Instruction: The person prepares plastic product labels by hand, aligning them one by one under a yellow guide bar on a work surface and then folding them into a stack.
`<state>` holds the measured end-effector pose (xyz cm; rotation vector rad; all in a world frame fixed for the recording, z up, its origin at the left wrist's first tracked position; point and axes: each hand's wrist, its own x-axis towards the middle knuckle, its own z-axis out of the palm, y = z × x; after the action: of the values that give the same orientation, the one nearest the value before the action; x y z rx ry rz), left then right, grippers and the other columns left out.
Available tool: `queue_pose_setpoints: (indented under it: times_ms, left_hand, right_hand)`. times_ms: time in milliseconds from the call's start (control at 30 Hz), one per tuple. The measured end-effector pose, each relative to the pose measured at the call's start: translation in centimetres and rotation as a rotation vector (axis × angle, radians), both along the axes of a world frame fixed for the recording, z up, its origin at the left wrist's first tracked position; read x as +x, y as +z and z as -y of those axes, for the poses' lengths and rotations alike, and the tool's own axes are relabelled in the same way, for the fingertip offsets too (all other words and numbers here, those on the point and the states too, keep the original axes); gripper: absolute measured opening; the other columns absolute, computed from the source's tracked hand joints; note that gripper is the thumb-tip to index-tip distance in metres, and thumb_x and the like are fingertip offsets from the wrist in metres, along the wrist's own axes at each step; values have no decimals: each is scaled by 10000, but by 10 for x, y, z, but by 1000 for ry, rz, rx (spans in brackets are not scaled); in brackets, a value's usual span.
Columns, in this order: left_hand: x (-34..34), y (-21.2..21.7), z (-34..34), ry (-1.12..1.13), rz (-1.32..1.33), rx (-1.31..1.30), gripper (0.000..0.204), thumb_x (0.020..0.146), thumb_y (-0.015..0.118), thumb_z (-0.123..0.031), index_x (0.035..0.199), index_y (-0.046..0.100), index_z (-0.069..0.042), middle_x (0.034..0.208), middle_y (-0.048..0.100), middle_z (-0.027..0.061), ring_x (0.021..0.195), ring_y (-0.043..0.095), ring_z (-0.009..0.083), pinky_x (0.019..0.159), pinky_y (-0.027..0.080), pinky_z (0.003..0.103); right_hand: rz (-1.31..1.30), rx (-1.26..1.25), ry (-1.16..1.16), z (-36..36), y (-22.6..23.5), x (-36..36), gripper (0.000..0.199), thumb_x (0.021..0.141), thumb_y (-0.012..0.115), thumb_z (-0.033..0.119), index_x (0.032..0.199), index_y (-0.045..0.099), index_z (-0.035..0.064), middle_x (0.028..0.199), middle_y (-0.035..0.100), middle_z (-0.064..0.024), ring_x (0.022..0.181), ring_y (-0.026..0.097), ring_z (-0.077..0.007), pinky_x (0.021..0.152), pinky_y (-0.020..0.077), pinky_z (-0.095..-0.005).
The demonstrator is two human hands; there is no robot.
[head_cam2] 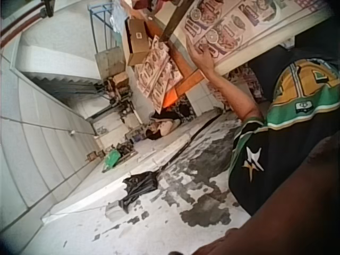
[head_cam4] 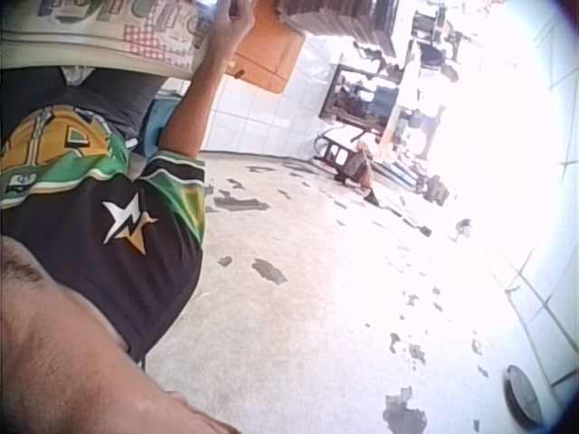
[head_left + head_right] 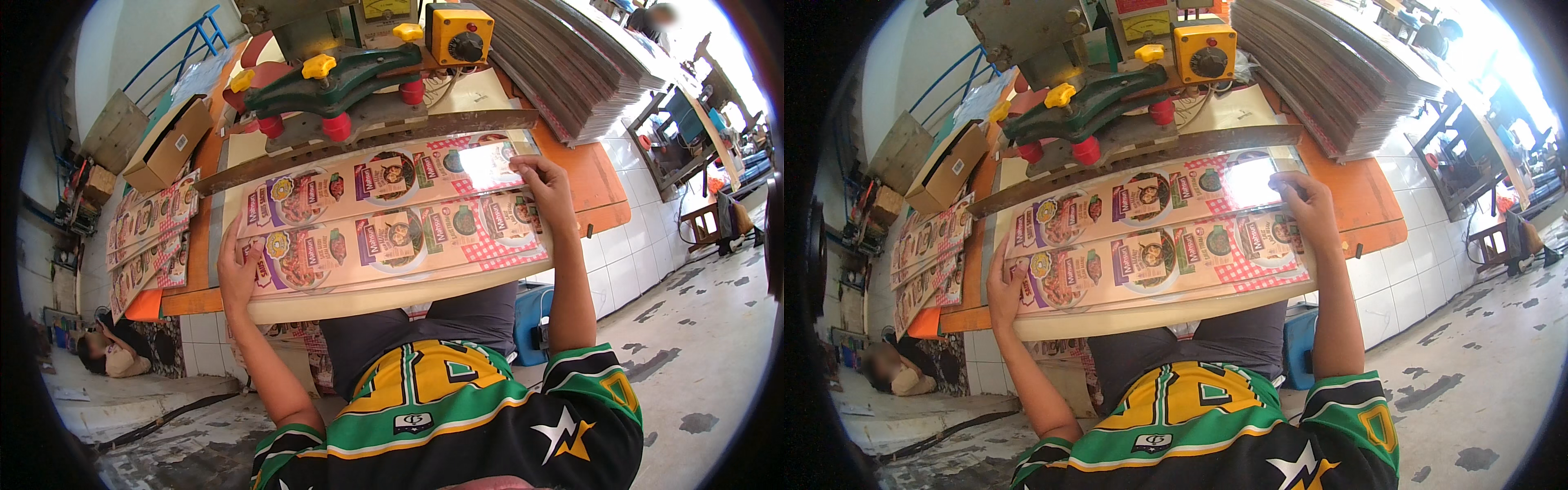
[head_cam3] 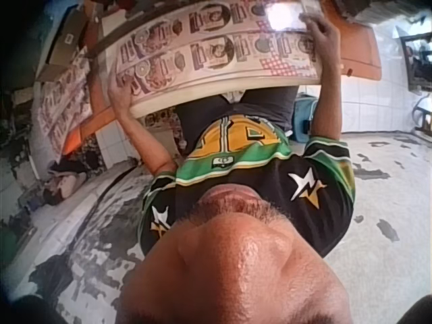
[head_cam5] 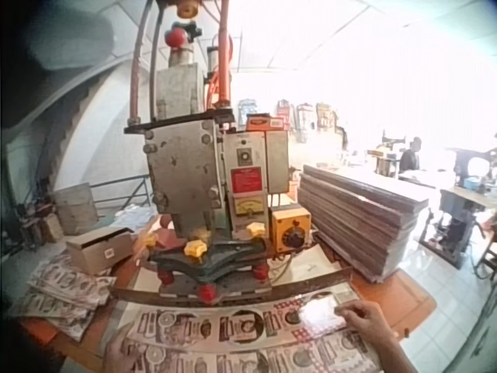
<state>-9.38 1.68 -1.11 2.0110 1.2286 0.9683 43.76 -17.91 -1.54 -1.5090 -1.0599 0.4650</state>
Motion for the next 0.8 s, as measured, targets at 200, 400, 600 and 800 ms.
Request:
queue_pose_setpoints:
  times_ms: [200,400,600,800]
  left_hand:
    - [-3,-2,-2,6,-29,17,654,971,733,-342,1516,504,-63,1493,558,162,1352,545,253,1115,421,365]
    - [-2,1,0,7,-29,29,647,972,731,-318,1518,501,-58,1472,578,162,1349,546,249,1115,419,366]
    - [-4,-5,-2,24,89,33,636,972,730,-249,1526,490,-50,1462,584,171,1321,564,249,1130,404,361]
    - [-15,-11,-5,84,158,42,564,995,697,-222,1489,519,-16,1432,607,168,1299,576,214,1130,402,346]
  right_hand:
    - [-9,27,4,0,-6,4,219,961,648,97,1111,745,-30,1001,752,-80,931,671,-125,834,518,-273]
    - [-14,32,-12,1,-5,4,231,933,590,41,1084,748,-33,989,751,-96,948,689,-135,802,517,-269]
    - [-148,156,3,3,-7,8,244,914,552,22,1045,739,-64,995,754,-132,942,702,-156,830,533,-278]
    - [-260,164,34,6,4,5,256,957,576,95,1073,722,-80,1015,749,-131,923,695,-146,843,543,-277]
